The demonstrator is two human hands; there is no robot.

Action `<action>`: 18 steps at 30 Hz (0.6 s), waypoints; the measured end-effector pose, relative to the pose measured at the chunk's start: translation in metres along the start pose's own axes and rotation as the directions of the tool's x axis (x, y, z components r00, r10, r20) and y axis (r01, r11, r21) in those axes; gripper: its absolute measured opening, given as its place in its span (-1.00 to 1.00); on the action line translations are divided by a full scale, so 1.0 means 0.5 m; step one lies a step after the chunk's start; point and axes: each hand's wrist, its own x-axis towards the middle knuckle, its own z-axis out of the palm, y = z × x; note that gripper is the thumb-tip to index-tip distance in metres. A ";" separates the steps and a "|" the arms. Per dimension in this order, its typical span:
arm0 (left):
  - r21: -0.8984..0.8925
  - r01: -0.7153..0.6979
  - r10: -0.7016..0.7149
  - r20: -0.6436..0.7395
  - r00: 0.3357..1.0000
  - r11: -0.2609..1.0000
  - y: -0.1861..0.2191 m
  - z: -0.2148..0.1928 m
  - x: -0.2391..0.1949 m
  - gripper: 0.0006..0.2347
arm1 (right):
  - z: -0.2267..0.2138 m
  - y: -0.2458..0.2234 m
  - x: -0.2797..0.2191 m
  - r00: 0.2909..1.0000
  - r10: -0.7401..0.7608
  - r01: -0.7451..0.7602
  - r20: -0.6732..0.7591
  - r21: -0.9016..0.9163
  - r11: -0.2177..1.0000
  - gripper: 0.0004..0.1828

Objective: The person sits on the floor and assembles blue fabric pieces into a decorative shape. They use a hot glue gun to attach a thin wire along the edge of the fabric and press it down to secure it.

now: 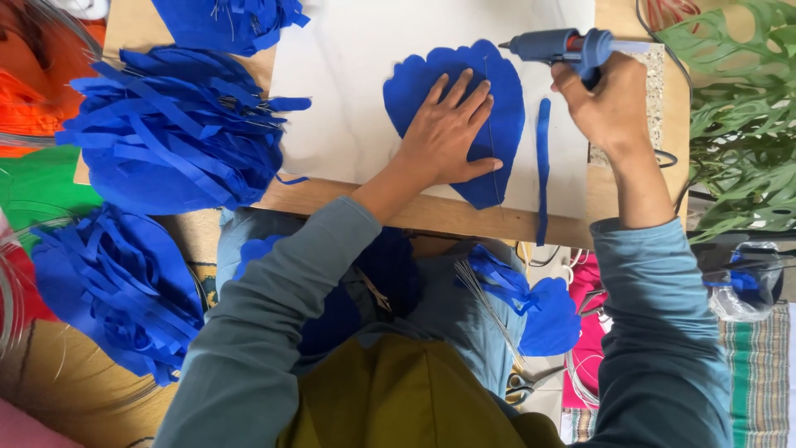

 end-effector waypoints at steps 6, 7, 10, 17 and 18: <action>0.009 -0.005 0.005 0.023 1.000 1.000 0.000 -0.003 0.000 -0.36 | -0.009 -0.022 -0.017 0.994 -0.100 0.103 0.032 -0.092 0.990 -0.85; 0.009 -0.008 0.008 0.023 1.000 1.000 0.001 -0.003 -0.001 -0.36 | -0.008 -0.026 -0.020 0.995 -0.099 0.101 0.029 -0.093 0.991 -0.85; -0.015 0.000 0.001 0.018 1.000 1.000 0.000 -0.005 0.001 -0.36 | -0.008 -0.025 -0.025 0.995 -0.097 0.097 0.009 -0.156 0.983 -0.81; 0.017 -0.031 0.031 -0.015 0.999 0.999 0.001 -0.001 0.003 -0.37 | -0.023 -0.021 -0.047 0.947 -0.301 0.267 -0.114 -0.245 0.932 -0.64; 0.020 -0.040 0.040 -0.019 0.999 0.999 0.001 0.000 0.001 -0.36 | -0.028 -0.016 -0.055 0.938 -0.311 0.250 -0.153 -0.322 0.913 -0.59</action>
